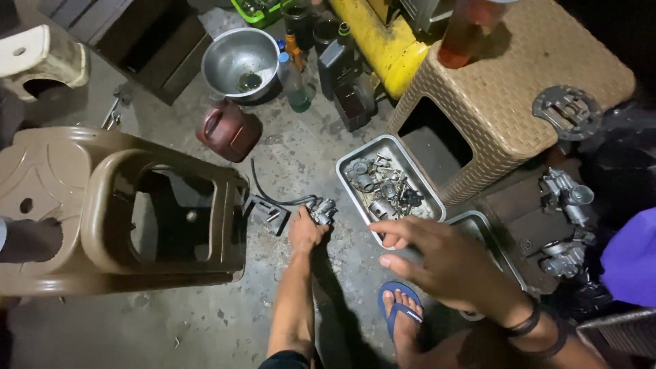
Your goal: Inspecting a motorcycle piston and carburetor for wear and damage by rotating them in hands
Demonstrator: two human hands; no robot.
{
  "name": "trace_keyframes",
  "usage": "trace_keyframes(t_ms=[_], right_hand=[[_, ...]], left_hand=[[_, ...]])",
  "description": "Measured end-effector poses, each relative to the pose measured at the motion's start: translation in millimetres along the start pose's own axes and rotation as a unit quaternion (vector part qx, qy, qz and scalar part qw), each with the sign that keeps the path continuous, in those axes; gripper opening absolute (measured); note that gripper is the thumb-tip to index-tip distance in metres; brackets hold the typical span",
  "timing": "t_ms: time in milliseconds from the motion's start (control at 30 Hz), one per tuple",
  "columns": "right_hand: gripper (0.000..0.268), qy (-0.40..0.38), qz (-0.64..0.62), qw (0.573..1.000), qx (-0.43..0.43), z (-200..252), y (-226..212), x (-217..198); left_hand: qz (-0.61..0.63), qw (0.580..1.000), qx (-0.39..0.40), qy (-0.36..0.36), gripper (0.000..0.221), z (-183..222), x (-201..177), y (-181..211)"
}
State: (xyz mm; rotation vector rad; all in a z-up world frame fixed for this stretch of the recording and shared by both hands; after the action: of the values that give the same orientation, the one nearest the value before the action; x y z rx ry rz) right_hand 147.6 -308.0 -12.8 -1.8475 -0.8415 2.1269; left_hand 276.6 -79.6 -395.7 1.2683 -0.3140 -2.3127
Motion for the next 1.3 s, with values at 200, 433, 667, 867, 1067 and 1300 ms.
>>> trace_keyframes(t_ms=[200,433,667,867,1067,1300], right_hand=[[0.047,0.047,-0.046,0.995,0.069,-4,7,-14],[0.041,0.059,-0.087,0.993,0.06,1,-6,-22],[0.069,0.116,-0.292,0.947,0.064,0,-10,-2],[0.063,0.152,-0.467,0.87,-0.042,-13,-32,13],[0.039,0.25,-0.408,0.874,-0.084,16,-62,-21],[0.046,0.299,-0.327,0.892,-0.095,33,-87,-15]], left_hand=[[0.157,0.983,0.084,0.04,0.099,41,-47,39],[0.324,0.921,0.184,0.113,0.104,166,-158,107],[0.392,0.853,0.285,0.192,0.114,276,-219,147],[0.352,0.854,0.314,0.218,0.107,367,-251,185],[0.302,0.844,0.404,0.18,0.116,435,-277,170],[0.424,0.846,0.318,0.061,0.115,399,-217,106]])
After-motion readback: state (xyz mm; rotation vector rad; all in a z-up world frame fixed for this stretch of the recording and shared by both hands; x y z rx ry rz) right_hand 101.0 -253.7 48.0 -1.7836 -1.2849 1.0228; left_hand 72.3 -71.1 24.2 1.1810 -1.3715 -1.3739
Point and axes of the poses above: each hand's wrist, its own z-axis away from the middle knuckle, its own x-axis out of the palm, y = z × x, the point moved 6 cm from there along -z, towards the middle knuckle, and after that the axes turned 5 degrees about z, right-handed, at the moved point
